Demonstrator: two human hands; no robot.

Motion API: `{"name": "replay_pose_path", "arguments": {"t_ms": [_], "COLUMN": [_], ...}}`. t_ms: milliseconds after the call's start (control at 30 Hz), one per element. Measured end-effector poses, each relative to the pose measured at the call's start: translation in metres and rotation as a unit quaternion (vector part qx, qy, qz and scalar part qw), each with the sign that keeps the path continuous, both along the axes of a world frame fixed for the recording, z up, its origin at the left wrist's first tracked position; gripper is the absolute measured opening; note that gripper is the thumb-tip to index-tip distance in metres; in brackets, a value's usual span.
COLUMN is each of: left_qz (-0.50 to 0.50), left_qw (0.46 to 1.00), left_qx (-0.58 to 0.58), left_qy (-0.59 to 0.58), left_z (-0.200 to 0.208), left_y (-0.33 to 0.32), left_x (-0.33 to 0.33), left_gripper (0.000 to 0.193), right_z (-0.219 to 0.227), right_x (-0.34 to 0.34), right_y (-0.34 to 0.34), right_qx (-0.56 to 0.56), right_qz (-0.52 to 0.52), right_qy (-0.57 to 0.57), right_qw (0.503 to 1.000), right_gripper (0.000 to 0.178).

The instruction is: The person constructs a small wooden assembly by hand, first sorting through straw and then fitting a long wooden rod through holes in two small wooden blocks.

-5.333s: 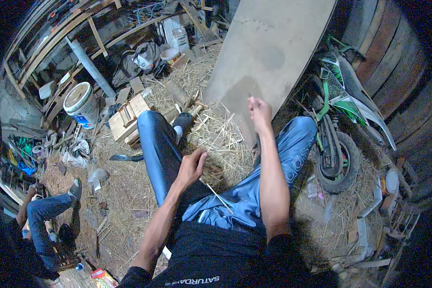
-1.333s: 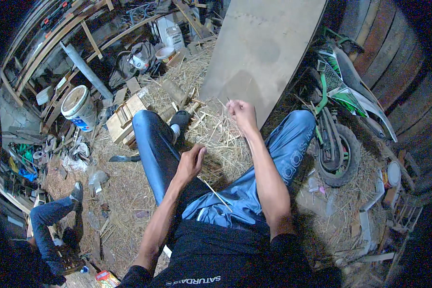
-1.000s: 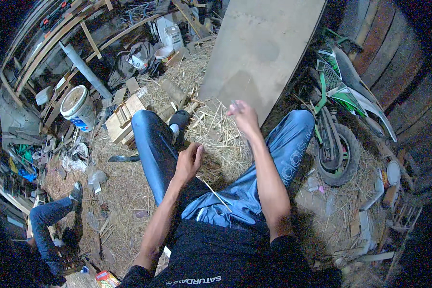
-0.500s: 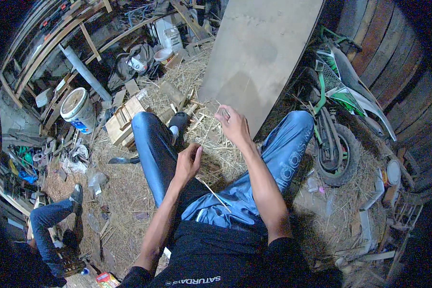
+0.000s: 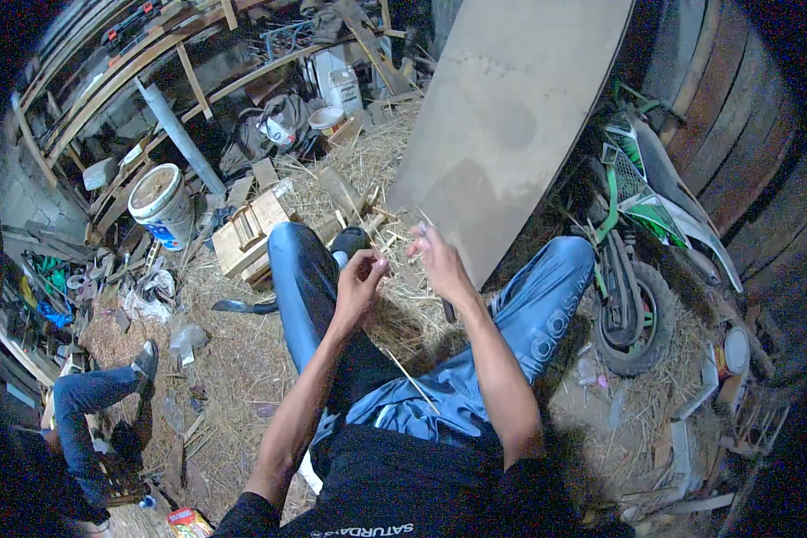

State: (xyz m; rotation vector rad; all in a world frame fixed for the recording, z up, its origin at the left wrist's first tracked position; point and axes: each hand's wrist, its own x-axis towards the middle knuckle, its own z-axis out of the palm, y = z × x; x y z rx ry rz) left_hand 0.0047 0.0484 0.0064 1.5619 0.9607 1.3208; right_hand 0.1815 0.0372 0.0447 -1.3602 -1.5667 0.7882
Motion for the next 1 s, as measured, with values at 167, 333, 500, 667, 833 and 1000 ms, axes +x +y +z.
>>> {"name": "replay_pose_path", "arguments": {"t_ms": [167, 333, 500, 667, 833, 1000], "left_qz": [-0.007, -0.025, 0.038, 0.120, 0.089, 0.116], "left_qw": [0.997, 0.993, 0.998, 0.985, 0.992, 0.973], "left_qx": [-0.054, -0.094, -0.044, 0.010, 0.025, -0.002], "left_qy": [-0.045, -0.064, -0.035, -0.126, -0.083, -0.198], "left_z": [0.029, 0.035, 0.040, 0.076, 0.073, 0.074], "left_y": [0.008, 0.009, 0.022, 0.019, 0.002, -0.004], "left_x": [0.005, -0.003, -0.022, -0.036, -0.049, -0.044], "left_gripper": [0.015, 0.013, 0.015, 0.018, 0.017, 0.015], "right_z": [-0.006, 0.002, 0.006, -0.009, 0.008, -0.010], "right_x": [-0.004, -0.007, -0.004, 0.016, 0.017, 0.014], "right_y": [-0.005, -0.008, -0.010, 0.002, 0.001, 0.005], "right_qx": [0.031, 0.003, -0.025, 0.149, 0.151, 0.193], "right_qz": [0.061, 0.096, 0.040, -0.072, -0.181, -0.110], "right_qy": [-0.016, -0.013, -0.073, -0.127, -0.096, -0.091], "right_qw": [0.998, 0.995, 0.996, 0.978, 0.967, 0.971], "right_gripper": [0.023, 0.018, 0.014, 0.013, 0.012, 0.012]}}
